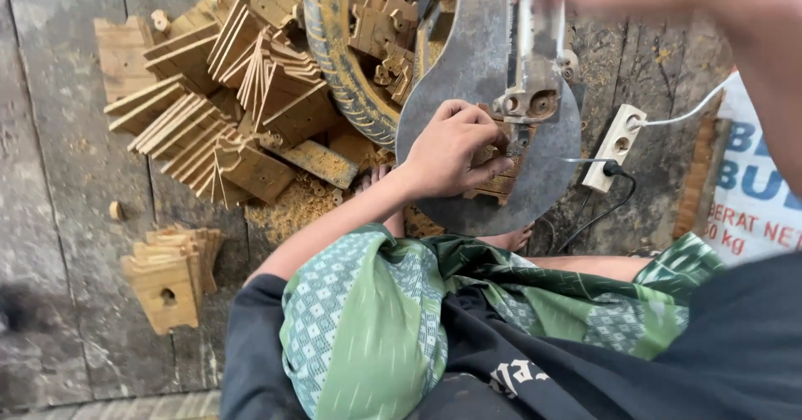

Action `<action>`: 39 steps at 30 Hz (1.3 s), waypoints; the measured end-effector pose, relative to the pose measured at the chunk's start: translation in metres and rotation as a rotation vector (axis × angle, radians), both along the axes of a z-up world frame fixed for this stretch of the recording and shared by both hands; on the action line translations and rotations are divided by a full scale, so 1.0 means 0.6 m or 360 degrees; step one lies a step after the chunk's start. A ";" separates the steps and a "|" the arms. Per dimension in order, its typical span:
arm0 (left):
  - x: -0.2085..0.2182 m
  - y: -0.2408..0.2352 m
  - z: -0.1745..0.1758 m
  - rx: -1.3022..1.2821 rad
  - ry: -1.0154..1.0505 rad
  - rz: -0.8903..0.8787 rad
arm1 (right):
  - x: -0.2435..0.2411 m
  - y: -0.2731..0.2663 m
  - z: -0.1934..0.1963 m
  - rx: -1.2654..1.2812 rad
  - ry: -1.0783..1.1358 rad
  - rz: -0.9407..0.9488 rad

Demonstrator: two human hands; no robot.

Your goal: Using a scroll saw to cut intricate patterns into small wooden panels

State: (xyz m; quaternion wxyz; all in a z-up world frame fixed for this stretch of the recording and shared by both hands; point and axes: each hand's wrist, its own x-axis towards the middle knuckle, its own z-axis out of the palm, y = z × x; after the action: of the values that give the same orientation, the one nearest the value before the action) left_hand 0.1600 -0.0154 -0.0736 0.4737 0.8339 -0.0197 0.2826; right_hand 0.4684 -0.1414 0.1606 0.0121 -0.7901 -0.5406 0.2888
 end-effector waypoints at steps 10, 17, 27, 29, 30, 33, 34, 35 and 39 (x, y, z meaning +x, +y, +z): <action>-0.007 -0.018 0.024 0.0043 0.0214 0.0011 | -0.248 0.066 -0.077 -0.0699 0.0459 -0.0594; -0.009 -0.022 0.006 -0.0003 0.0135 0.0105 | -0.285 0.077 -0.089 -0.0422 0.0897 -0.0976; -0.018 -0.024 -0.012 -0.0132 0.0056 -0.0049 | -0.310 0.101 -0.086 -0.0624 0.0634 -0.0950; -0.010 -0.023 -0.014 -0.0144 0.0071 -0.0044 | -0.303 0.103 -0.088 -0.0638 0.0611 -0.0955; -0.011 -0.025 -0.015 -0.0150 0.0092 -0.0049 | -0.304 0.100 -0.090 -0.0647 0.0597 -0.0967; -0.024 -0.019 0.001 -0.0176 0.0022 -0.0059 | -0.285 0.083 -0.105 -0.0476 0.0770 -0.0921; -0.028 -0.015 0.007 -0.0154 0.0010 -0.0056 | -0.278 0.072 -0.107 -0.0452 0.0764 -0.0913; -0.032 -0.011 0.013 -0.0019 0.0155 -0.0022 | -0.272 0.062 -0.110 -0.0362 0.0783 -0.0973; -0.050 -0.002 0.008 0.0406 0.0580 0.0042 | -0.323 -0.006 -0.092 0.0025 0.0858 -0.1098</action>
State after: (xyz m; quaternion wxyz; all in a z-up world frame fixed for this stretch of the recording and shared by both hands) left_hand 0.1301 -0.0167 -0.0689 0.3564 0.9245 0.0417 0.1286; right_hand 0.2746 -0.1452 0.1053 0.2548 -0.8206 -0.2247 0.4595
